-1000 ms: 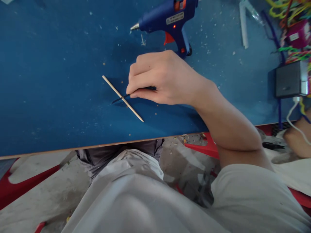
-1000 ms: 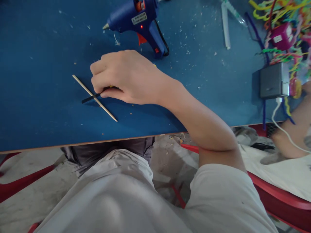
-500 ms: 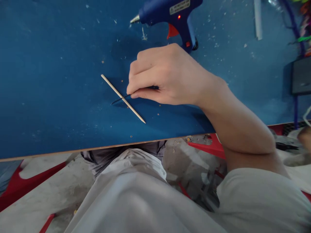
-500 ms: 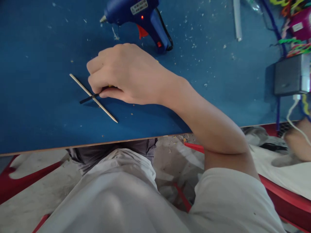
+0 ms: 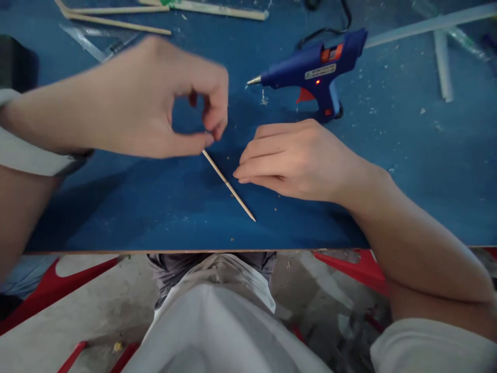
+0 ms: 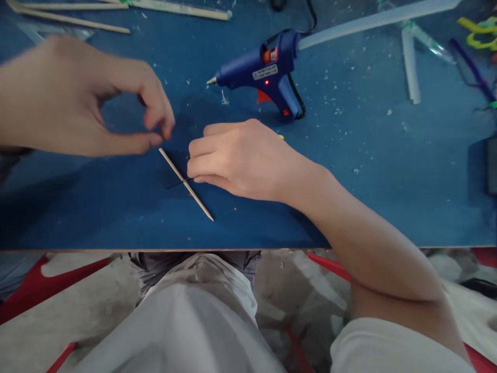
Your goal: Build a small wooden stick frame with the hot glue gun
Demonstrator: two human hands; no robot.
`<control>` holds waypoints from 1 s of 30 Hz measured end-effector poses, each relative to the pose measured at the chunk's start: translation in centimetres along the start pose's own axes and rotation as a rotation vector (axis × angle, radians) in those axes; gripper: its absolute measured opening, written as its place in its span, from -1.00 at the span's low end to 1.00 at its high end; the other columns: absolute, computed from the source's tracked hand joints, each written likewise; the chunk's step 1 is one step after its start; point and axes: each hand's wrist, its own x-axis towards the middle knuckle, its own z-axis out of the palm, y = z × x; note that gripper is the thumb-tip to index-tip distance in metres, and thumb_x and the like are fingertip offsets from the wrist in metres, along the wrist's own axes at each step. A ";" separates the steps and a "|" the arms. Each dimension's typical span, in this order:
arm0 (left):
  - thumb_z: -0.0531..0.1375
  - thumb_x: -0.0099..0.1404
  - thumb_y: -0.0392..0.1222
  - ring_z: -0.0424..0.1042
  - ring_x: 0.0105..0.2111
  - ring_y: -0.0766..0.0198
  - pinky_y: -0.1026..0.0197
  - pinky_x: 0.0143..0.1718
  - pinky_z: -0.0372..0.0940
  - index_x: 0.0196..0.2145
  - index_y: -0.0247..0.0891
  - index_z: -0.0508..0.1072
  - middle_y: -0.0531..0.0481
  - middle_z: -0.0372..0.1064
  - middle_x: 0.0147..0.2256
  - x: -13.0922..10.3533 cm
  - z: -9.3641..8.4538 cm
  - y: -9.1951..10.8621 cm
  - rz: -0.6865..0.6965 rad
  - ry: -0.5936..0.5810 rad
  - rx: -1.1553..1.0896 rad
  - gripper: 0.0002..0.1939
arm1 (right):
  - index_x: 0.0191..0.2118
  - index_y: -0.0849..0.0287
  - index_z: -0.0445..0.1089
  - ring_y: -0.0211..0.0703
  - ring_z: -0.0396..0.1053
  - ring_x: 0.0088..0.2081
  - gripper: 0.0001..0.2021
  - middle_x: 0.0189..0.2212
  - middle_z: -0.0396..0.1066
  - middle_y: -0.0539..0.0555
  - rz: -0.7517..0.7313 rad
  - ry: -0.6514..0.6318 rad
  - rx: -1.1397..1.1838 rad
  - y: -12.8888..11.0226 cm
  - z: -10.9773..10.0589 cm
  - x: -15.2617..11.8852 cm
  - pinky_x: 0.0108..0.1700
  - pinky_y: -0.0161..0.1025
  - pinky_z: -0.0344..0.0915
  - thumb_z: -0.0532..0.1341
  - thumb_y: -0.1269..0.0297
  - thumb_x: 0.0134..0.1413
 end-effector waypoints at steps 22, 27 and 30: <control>-0.10 0.66 -0.03 0.63 -0.06 0.23 0.08 0.03 0.41 -0.34 -0.15 0.37 0.13 0.42 -0.26 0.0 3.0 1.6 0.037 -0.049 -0.073 -0.57 | 0.08 0.14 0.61 -0.04 0.58 -0.01 -0.73 0.03 0.69 0.04 -0.040 0.064 -0.013 -0.1 -0.1 -0.4 -0.01 -0.07 0.57 0.13 0.36 0.68; -0.12 0.65 0.07 0.59 -0.05 0.28 0.07 0.20 0.39 -0.25 -0.14 0.52 0.12 0.37 -0.25 0.0 3.3 1.6 0.005 -0.080 -0.083 -0.49 | 0.07 0.07 0.65 0.00 0.60 -0.01 -0.72 0.03 0.70 0.04 -0.018 0.065 0.011 -0.1 0.0 -0.4 0.02 -0.02 0.57 0.13 0.32 0.67; -0.13 0.68 0.05 0.59 -0.07 0.29 0.11 0.11 0.45 -0.26 -0.13 0.54 0.10 0.36 -0.30 0.1 3.3 1.7 0.037 -0.069 -0.052 -0.46 | 0.10 0.01 0.65 0.01 0.59 0.00 -0.70 0.04 0.69 0.04 -0.008 0.066 0.027 0.1 0.1 -0.5 0.01 0.00 0.56 0.13 0.30 0.67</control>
